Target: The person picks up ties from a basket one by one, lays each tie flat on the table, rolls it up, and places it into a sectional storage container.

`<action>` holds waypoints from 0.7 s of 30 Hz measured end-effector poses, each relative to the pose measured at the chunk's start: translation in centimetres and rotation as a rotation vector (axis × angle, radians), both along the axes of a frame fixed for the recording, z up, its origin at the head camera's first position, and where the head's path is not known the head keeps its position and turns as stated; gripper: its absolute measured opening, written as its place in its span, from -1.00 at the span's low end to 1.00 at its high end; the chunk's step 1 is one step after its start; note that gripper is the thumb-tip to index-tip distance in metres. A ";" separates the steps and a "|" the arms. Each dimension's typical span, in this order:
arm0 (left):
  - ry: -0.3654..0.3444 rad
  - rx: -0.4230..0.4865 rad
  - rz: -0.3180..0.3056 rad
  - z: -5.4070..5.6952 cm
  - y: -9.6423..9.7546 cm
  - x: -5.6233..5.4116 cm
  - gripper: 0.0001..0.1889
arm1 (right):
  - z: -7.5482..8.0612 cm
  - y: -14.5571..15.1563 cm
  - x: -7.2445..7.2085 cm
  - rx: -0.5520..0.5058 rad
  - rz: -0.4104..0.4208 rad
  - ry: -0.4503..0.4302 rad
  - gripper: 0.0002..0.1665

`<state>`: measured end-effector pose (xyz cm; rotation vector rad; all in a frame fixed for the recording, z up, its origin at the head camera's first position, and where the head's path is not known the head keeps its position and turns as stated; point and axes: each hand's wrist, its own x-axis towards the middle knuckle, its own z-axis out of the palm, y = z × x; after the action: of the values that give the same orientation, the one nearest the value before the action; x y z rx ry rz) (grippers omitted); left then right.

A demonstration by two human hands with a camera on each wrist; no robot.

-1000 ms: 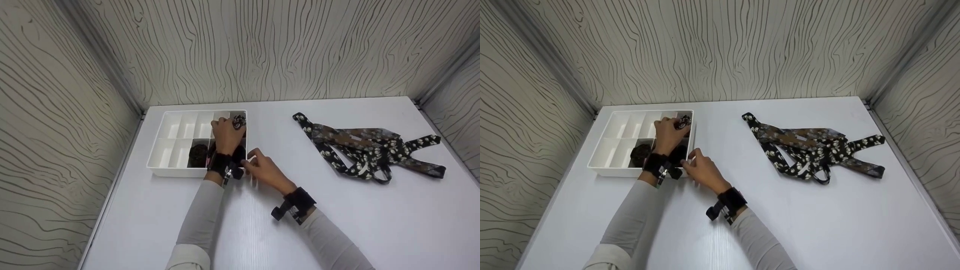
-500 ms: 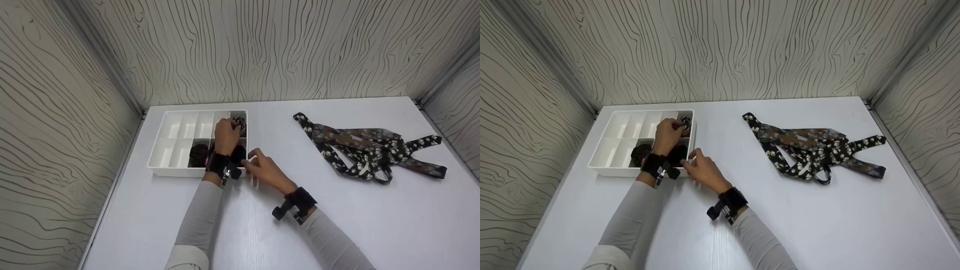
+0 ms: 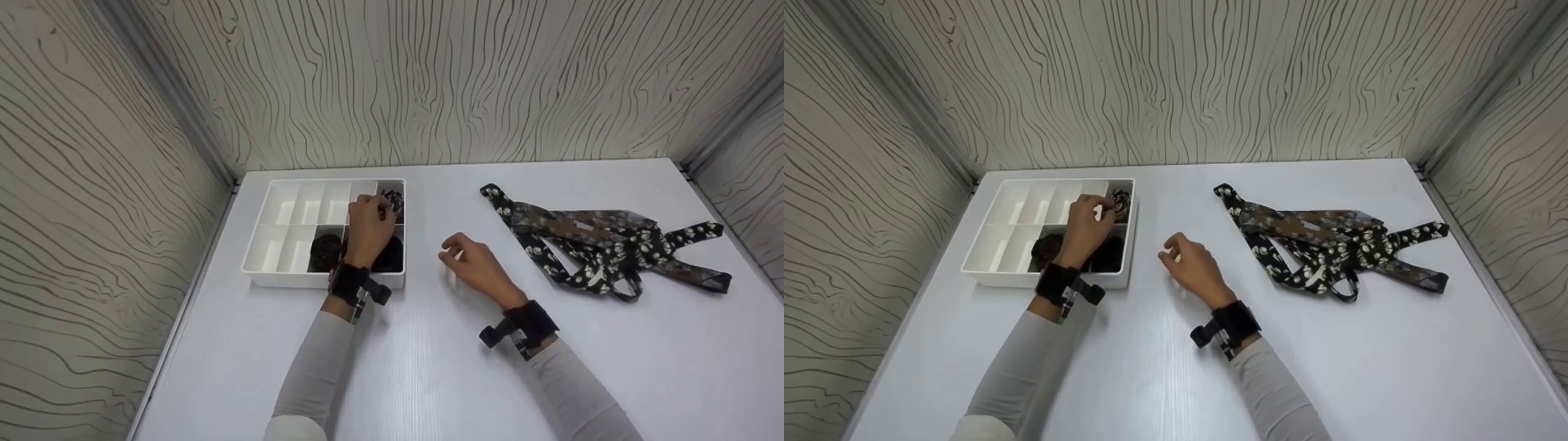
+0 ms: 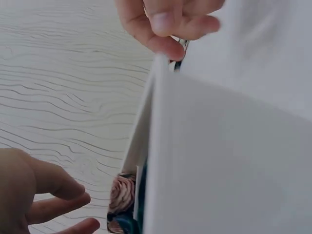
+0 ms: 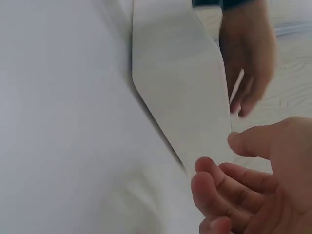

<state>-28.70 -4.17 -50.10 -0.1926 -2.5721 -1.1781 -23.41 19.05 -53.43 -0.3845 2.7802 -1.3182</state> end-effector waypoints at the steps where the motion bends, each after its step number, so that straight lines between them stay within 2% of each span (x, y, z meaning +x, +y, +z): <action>1: 0.008 0.007 -0.018 0.1 0.0 0.4 -0.82 | 0.1 0.8 -0.2 0.017 -0.029 0.026 -0.69; 5: 0.049 0.056 -0.113 0.2 -0.1 2.3 -0.83 | 0.6 3.8 -0.8 0.069 -0.139 0.124 -0.72; 8: 0.070 0.076 -0.191 0.2 0.1 3.8 -0.84 | 0.8 5.9 -1.2 0.109 -0.209 0.135 -0.64; 11: 0.091 0.086 -0.257 0.1 0.5 5.3 -0.84 | 1.0 7.6 -1.7 0.152 -0.257 0.094 -0.49; 15: 0.093 0.115 -0.307 -0.1 1.0 7.2 -0.84 | 0.9 9.5 -2.3 0.202 -0.281 0.033 -0.22; 18: 0.086 0.132 -0.336 -0.5 1.3 8.2 -0.83 | 0.6 10.8 -2.8 0.244 -0.274 -0.008 -0.05; 21: 0.085 0.138 -0.367 -1.0 1.5 8.7 -0.83 | 0.2 12.0 -3.4 0.283 -0.259 -0.044 0.03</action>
<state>-19.95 -2.72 -51.12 -0.6907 -2.4348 -1.4312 -26.82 31.02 -53.24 0.0185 2.9962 -0.9291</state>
